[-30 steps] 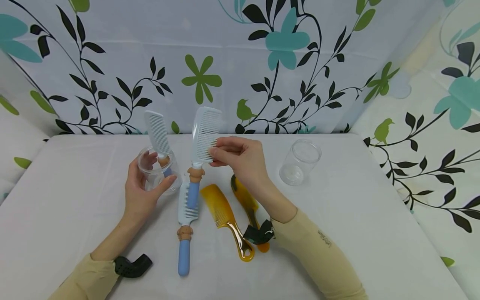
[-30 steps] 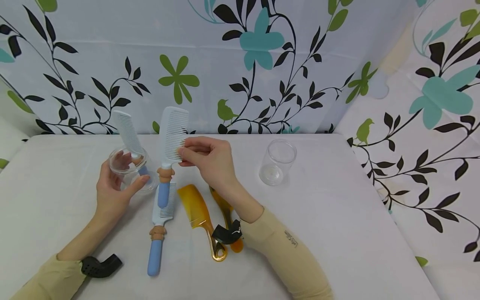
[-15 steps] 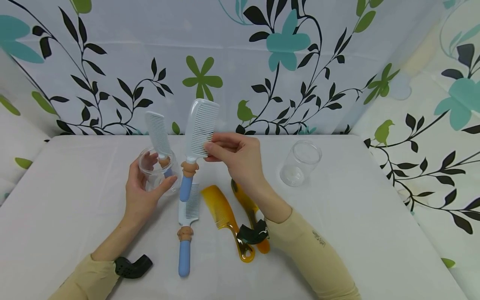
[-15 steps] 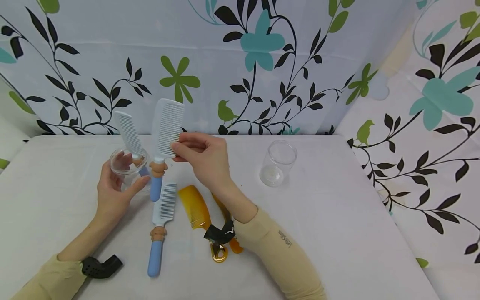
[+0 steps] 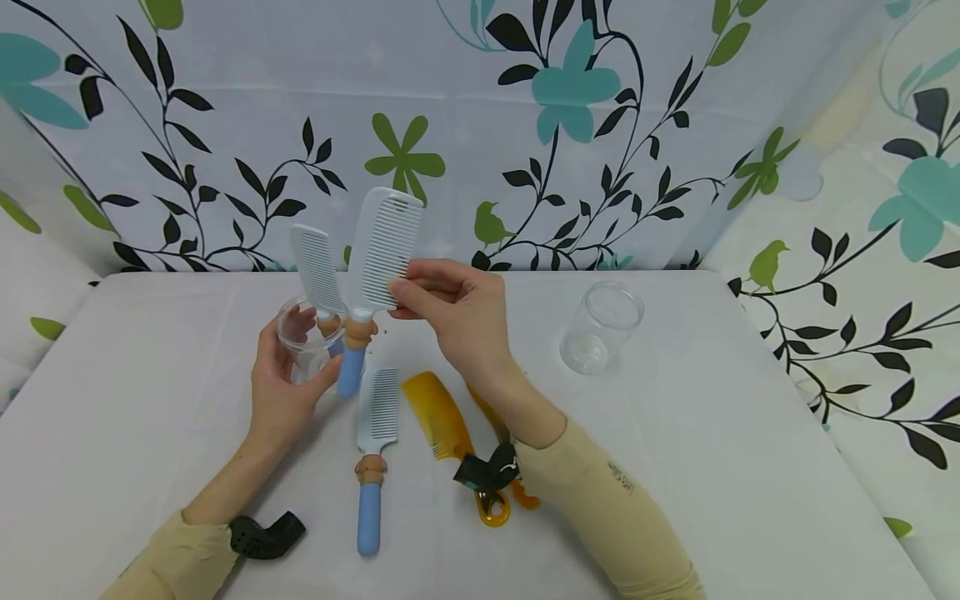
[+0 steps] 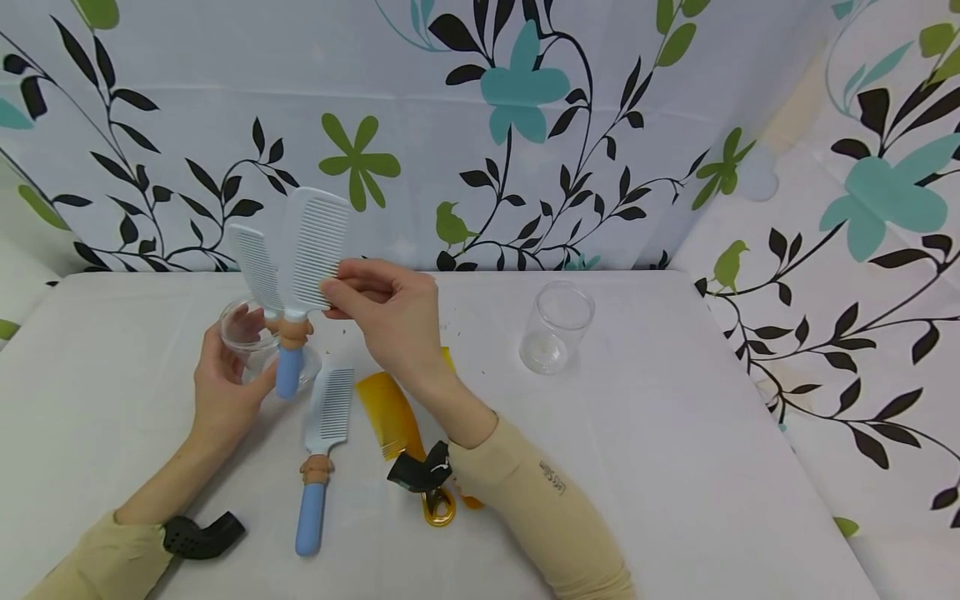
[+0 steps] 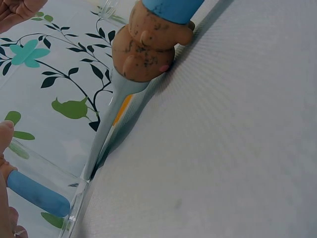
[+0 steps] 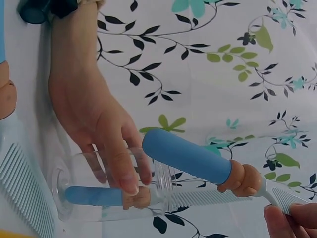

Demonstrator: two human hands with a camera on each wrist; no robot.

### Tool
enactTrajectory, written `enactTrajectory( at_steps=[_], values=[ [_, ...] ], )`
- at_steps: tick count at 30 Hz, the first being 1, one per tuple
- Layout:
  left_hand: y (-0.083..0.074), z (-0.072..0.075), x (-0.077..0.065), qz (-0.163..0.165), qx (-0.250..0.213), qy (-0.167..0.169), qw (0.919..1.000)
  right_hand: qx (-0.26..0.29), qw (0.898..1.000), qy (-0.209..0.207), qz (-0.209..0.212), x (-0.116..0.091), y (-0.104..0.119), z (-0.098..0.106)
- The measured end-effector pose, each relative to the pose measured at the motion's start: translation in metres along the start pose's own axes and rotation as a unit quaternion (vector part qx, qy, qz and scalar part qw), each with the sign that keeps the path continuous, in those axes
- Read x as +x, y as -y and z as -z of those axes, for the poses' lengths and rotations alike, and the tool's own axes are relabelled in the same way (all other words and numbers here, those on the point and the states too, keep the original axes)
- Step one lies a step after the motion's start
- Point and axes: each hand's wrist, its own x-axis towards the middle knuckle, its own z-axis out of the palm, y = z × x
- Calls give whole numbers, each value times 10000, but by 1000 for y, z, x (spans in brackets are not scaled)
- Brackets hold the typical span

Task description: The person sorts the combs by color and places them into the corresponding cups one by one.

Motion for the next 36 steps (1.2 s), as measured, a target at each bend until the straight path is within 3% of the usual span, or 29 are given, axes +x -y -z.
enactTrajectory(
  at_steps=[28,36],
  values=[
    [-1,2,2,-10,32,-117,9999,-46,9968,-114,790,2,3,-19],
    [-2,0,1,259,234,-113,9993,29,9960,-250,852,5,3,-22]
  ],
)
